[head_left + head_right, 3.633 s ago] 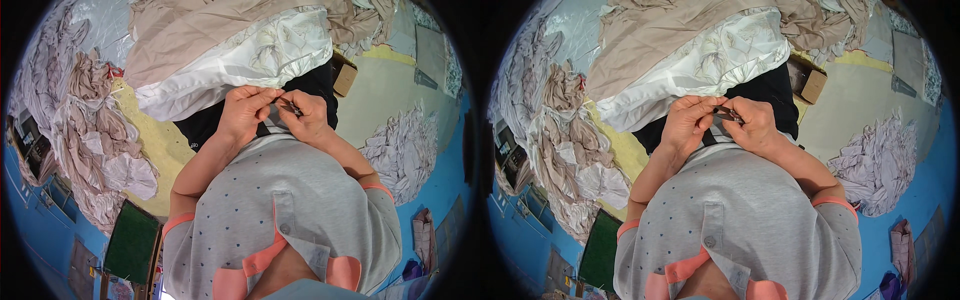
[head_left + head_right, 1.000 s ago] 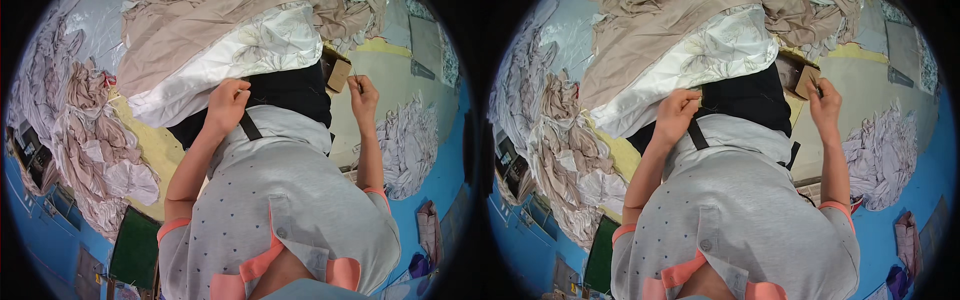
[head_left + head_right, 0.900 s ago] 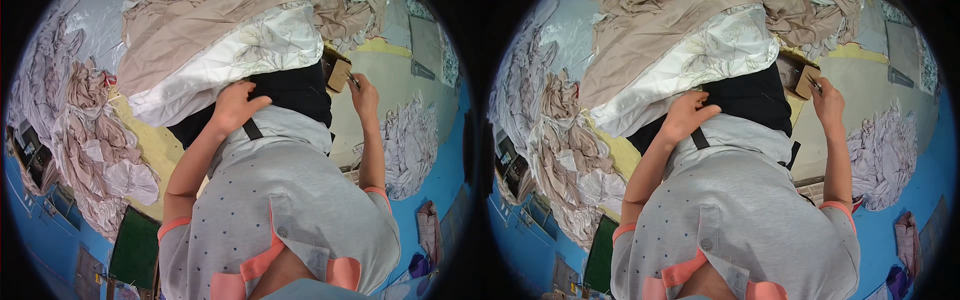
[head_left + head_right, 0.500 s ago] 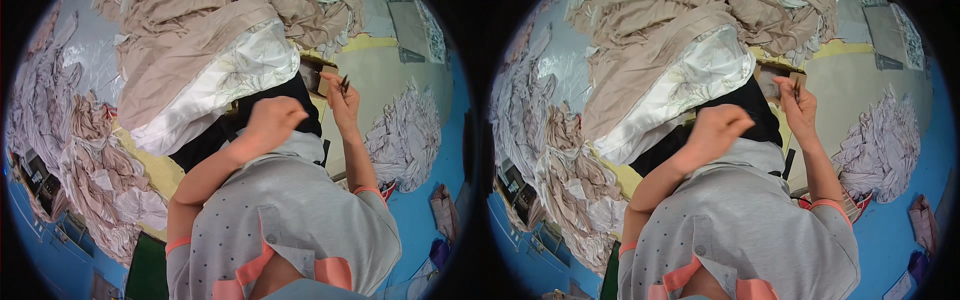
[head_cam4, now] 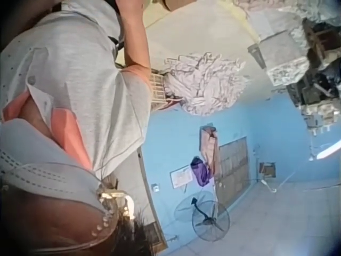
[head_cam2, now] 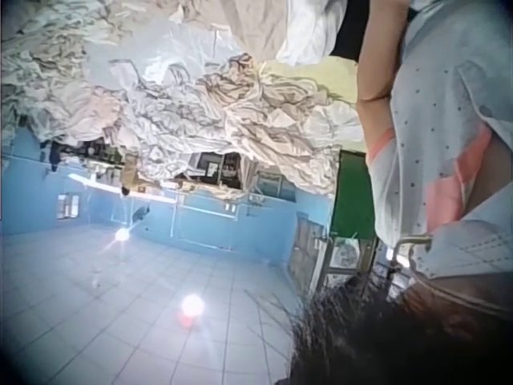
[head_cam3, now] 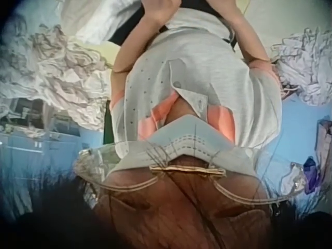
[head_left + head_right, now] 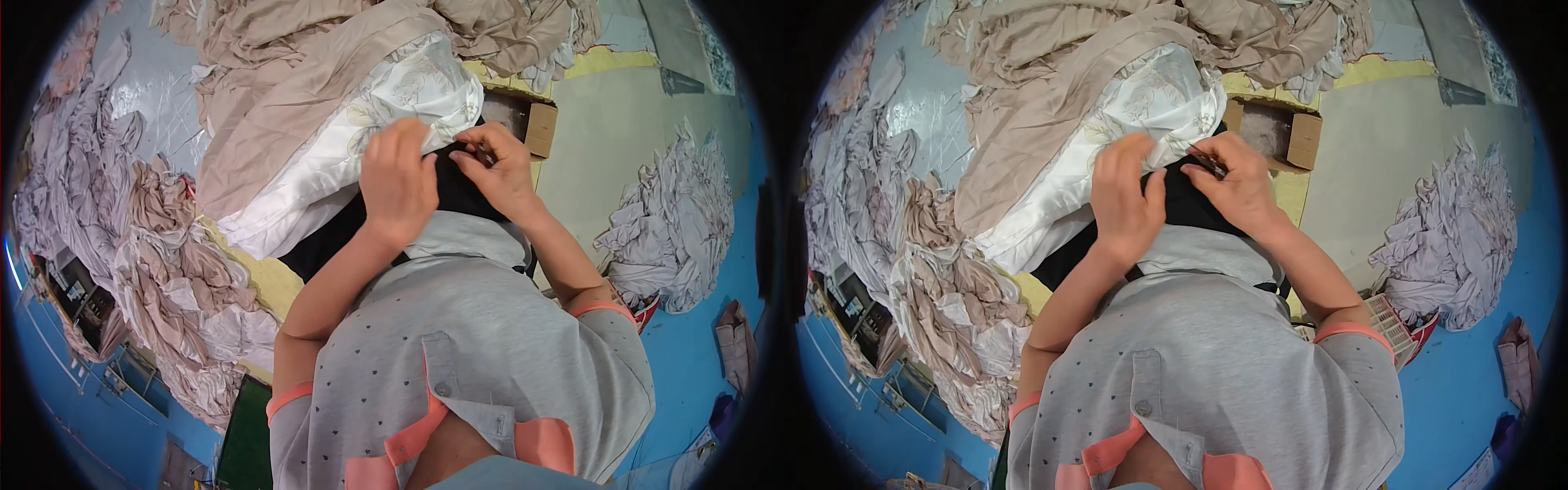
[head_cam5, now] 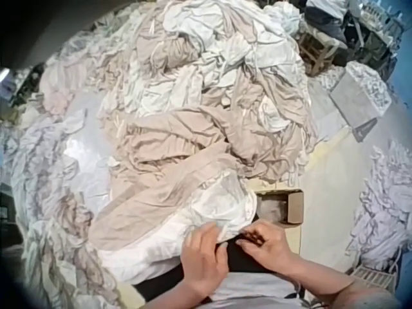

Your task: Trimming loose threads from white fabric pieces using small scissors in a factory setting.

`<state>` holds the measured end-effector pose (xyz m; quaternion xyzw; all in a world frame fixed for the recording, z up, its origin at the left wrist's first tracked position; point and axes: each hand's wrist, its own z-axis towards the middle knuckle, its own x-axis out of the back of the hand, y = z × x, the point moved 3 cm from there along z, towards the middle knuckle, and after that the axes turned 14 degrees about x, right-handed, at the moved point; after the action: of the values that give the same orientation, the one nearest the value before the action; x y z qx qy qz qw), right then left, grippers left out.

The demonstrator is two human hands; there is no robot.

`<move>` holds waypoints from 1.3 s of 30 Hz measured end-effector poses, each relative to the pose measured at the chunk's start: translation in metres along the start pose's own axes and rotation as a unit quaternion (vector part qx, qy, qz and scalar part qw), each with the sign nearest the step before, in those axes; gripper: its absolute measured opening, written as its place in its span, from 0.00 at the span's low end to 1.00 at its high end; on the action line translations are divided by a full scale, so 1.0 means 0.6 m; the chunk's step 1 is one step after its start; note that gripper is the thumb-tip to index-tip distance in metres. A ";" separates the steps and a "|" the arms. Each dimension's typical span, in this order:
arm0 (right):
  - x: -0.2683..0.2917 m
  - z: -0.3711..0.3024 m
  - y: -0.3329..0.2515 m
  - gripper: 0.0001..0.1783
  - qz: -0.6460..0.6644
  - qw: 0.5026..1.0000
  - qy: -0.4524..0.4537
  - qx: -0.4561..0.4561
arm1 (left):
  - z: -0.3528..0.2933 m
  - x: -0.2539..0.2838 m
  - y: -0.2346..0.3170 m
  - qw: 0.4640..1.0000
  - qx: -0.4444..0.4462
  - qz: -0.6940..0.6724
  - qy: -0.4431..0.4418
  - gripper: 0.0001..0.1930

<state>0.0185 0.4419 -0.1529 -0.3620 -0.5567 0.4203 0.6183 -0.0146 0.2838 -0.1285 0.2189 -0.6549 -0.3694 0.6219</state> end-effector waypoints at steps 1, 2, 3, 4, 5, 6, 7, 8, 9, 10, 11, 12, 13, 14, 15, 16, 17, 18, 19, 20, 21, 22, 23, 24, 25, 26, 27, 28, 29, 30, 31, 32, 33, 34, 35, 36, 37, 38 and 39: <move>-0.007 0.002 0.000 0.12 -0.024 1.000 0.002 0.007 | 0.003 0.001 -0.016 0.999 0.038 0.021 0.022 0.11; -0.013 0.004 0.000 0.11 -0.050 0.999 0.005 0.013 | 0.006 -0.001 -0.024 0.999 0.040 0.022 0.021 0.11; -0.017 0.007 0.002 0.11 -0.048 0.999 0.004 0.012 | 0.009 -0.005 -0.032 0.999 0.043 0.030 0.013 0.12; -0.020 0.010 0.002 0.11 -0.067 0.997 0.010 0.020 | 0.013 -0.008 -0.037 0.998 0.046 0.036 0.005 0.13; -0.021 0.013 0.002 0.11 -0.087 0.996 0.017 0.028 | 0.017 -0.009 -0.042 0.998 0.047 0.036 0.005 0.13; -0.022 0.013 0.001 0.11 -0.087 0.996 0.017 0.027 | 0.020 -0.010 -0.045 0.998 0.057 0.026 -0.014 0.13; -0.023 0.014 -0.001 0.11 -0.104 0.994 0.017 0.040 | 0.022 -0.011 -0.047 0.997 0.068 0.016 -0.032 0.14; -0.023 0.015 -0.004 0.10 -0.120 0.991 0.017 0.052 | 0.023 -0.010 -0.047 0.997 0.068 0.015 -0.032 0.14; -0.025 0.016 -0.005 0.10 -0.120 0.991 0.017 0.052 | 0.022 -0.011 -0.049 0.994 0.086 0.009 -0.059 0.12; -0.026 0.017 -0.006 0.09 -0.126 0.990 0.018 0.057 | 0.022 -0.011 -0.051 0.991 0.104 0.003 -0.086 0.11; -0.028 0.018 -0.008 0.08 -0.132 0.989 0.020 0.061 | 0.024 -0.011 -0.049 0.991 0.104 0.003 -0.086 0.11; -0.028 0.019 -0.008 0.08 -0.133 0.989 0.020 0.060 | 0.026 -0.014 -0.047 0.988 0.114 -0.007 -0.101 0.07; -0.029 0.020 -0.009 0.07 -0.140 0.988 0.020 0.068 | 0.029 -0.016 -0.045 0.985 0.123 -0.017 -0.116 0.05; -0.029 0.020 -0.010 0.06 -0.148 0.986 0.019 0.076 | 0.031 -0.014 -0.042 0.985 0.124 -0.018 -0.116 0.05; -0.029 0.018 -0.009 0.06 -0.148 0.986 0.019 0.076 | 0.034 -0.015 -0.041 0.975 0.156 -0.041 -0.150 0.05; -0.029 0.013 -0.005 0.06 -0.113 0.992 0.018 0.052 | 0.034 -0.017 -0.042 0.963 0.188 -0.063 -0.183 0.07; -0.028 0.009 -0.003 0.06 -0.077 0.997 0.018 0.027 | 0.034 -0.018 -0.047 0.963 0.188 -0.064 -0.184 0.07; -0.027 0.006 -0.008 0.06 -0.077 0.996 0.017 0.027 | 0.029 -0.024 -0.059 0.919 0.268 -0.175 -0.228 0.07; -0.024 0.002 -0.015 0.06 -0.047 0.999 0.022 0.005 | 0.023 -0.029 -0.068 0.855 0.343 -0.282 -0.268 0.07; -0.022 0.000 -0.021 0.07 -0.016 0.999 0.026 -0.017 | 0.021 -0.027 -0.070 0.855 0.343 -0.283 -0.268 0.07; -0.020 -0.002 -0.027 0.07 -0.017 0.999 0.026 -0.018 | 0.018 -0.024 -0.069 0.836 0.355 -0.313 -0.278 0.08; -0.018 -0.004 -0.031 0.06 -0.006 0.999 0.026 -0.033 | 0.014 -0.022 -0.067 0.816 0.367 -0.342 -0.288 0.09; -0.016 -0.006 -0.034 0.05 0.005 0.998 0.025 -0.049 | 0.012 -0.021 -0.067 0.815 0.367 -0.343 -0.288 0.09; -0.014 -0.007 -0.037 0.05 0.005 0.998 0.024 -0.049 | 0.010 -0.021 -0.065 0.811 0.368 -0.351 -0.290 0.08; -0.012 -0.009 -0.039 0.06 0.015 0.998 0.029 -0.062 | 0.009 -0.021 -0.064 0.806 0.368 -0.360 -0.292 0.08; -0.011 -0.010 -0.041 0.07 0.026 0.996 0.033 -0.076 | 0.007 -0.021 -0.064 0.806 0.368 -0.361 -0.292 0.08; -0.009 -0.010 -0.043 0.07 0.025 0.996 0.032 -0.075 | 0.006 -0.021 -0.065 0.802 0.372 -0.374 -0.280 0.08; -0.007 -0.010 -0.043 0.07 0.049 0.993 0.043 -0.096 | 0.004 -0.021 -0.065 0.798 0.376 -0.388 -0.268 0.08; -0.006 -0.010 -0.043 0.07 0.072 0.989 0.055 -0.116 | 0.002 -0.023 -0.060 0.797 0.377 -0.388 -0.267 0.08; -0.005 -0.007 -0.047 0.07 0.072 0.989 0.054 -0.116 | 0.003 -0.017 -0.055 0.862 0.334 -0.330 -0.192 0.06; -0.004 -0.004 -0.052 0.07 0.064 0.989 0.054 -0.122 | 0.005 -0.009 -0.048 0.914 0.286 -0.266 -0.113 0.04; -0.003 -0.003 -0.054 0.07 0.055 0.989 0.055 -0.128 | 0.006 -0.008 -0.044 0.913 0.286 -0.266 -0.113 0.04; -0.004 -0.005 -0.054 0.07 0.055 0.989 0.055 -0.128 | 0.012 0.008 -0.026 0.979 0.133 -0.156 -0.007 0.04; -0.004 -0.006 -0.056 0.07 0.065 0.989 0.057 -0.116 | 0.011 0.021 -0.006 0.994 -0.027 -0.037 0.100 0.07; -0.004 -0.006 -0.057 0.07 0.076 0.990 0.059 -0.105 | 0.007 0.027 0.007 0.992 -0.079 -0.040 0.091 0.11; -0.005 -0.008 -0.058 0.07 0.076 0.990 0.058 -0.105 | 0.006 0.024 0.007 0.992 -0.077 -0.039 0.091 0.11; -0.005 -0.007 -0.063 0.07 0.040 0.996 0.041 -0.064 | 0.004 0.018 0.009 0.990 -0.101 -0.059 0.079 0.11; -0.005 -0.007 -0.069 0.07 0.003 0.999 0.025 -0.023 | 0.002 0.014 0.012 0.987 -0.124 -0.079 0.068 0.12; -0.006 -0.008 -0.071 0.07 0.003 0.999 0.024 -0.023 | 0.001 0.013 0.013 0.987 -0.130 -0.084 0.046 0.12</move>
<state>0.0278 0.4225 -0.1159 -0.3880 -0.5499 0.4002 0.6220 -0.0148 0.2829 -0.1171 0.2071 -0.5510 -0.4921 0.6413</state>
